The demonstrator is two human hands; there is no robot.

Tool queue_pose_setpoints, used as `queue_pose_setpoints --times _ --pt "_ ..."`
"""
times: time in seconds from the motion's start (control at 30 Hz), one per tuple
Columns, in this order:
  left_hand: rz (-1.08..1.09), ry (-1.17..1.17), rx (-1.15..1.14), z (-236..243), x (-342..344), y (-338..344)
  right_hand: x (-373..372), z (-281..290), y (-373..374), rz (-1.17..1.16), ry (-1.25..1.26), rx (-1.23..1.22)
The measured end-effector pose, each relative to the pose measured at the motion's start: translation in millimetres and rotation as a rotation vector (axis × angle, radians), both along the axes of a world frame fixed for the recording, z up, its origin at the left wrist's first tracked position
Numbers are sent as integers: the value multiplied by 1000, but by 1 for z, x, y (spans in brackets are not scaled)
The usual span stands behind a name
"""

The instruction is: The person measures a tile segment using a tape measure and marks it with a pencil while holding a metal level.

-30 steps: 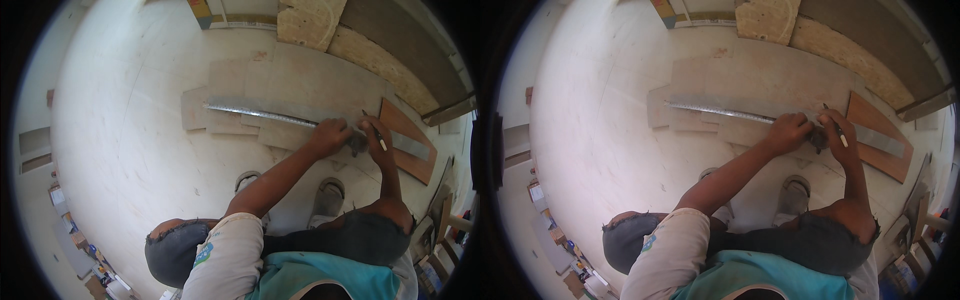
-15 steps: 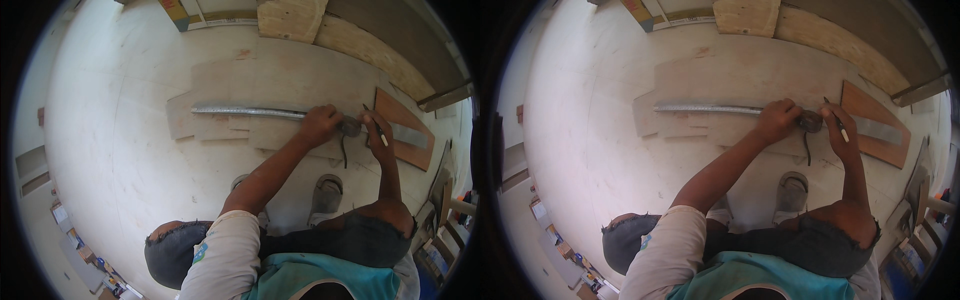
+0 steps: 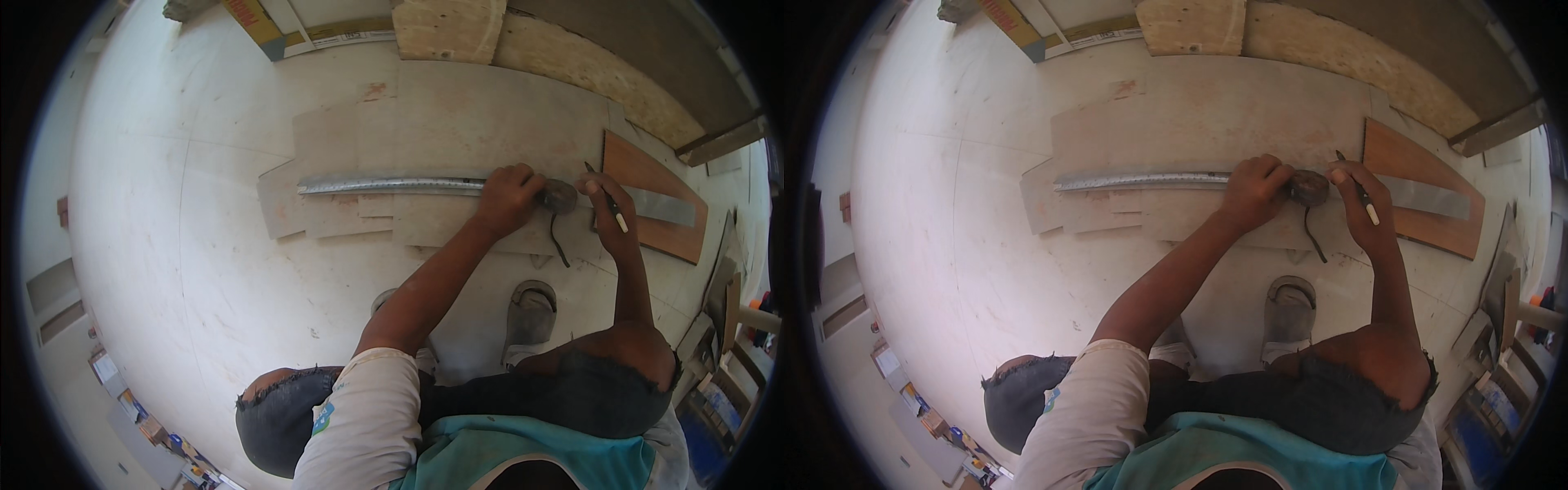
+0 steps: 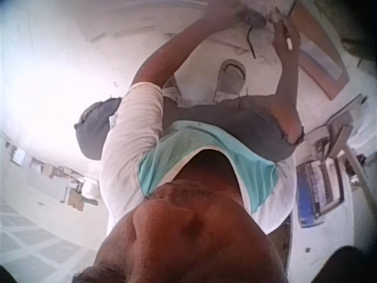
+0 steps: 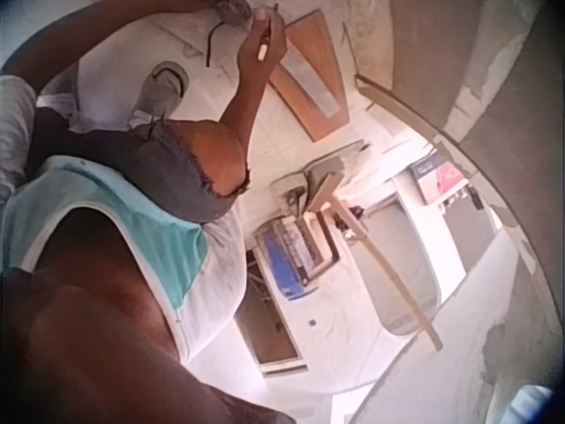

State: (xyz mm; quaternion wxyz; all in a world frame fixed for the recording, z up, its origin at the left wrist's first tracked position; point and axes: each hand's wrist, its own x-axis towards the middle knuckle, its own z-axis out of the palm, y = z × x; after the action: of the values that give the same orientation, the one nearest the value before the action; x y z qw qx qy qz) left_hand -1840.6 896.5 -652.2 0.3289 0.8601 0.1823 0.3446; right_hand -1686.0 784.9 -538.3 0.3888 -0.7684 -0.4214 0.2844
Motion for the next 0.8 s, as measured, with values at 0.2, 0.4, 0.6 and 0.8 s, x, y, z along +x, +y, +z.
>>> queue_pose_setpoints --times 0.2,0.4,0.6,0.8 --pt "28 -7 -5 4 2 0 1 -1 -2 2 -5 9" --pt "71 -3 -25 1 6 -3 -3 2 -2 -25 -17 45" --pt "100 0 -69 -2 4 -8 -17 7 21 28 6 73" --pt "31 -79 -254 -4 7 -10 -58 16 63 245 103 98"
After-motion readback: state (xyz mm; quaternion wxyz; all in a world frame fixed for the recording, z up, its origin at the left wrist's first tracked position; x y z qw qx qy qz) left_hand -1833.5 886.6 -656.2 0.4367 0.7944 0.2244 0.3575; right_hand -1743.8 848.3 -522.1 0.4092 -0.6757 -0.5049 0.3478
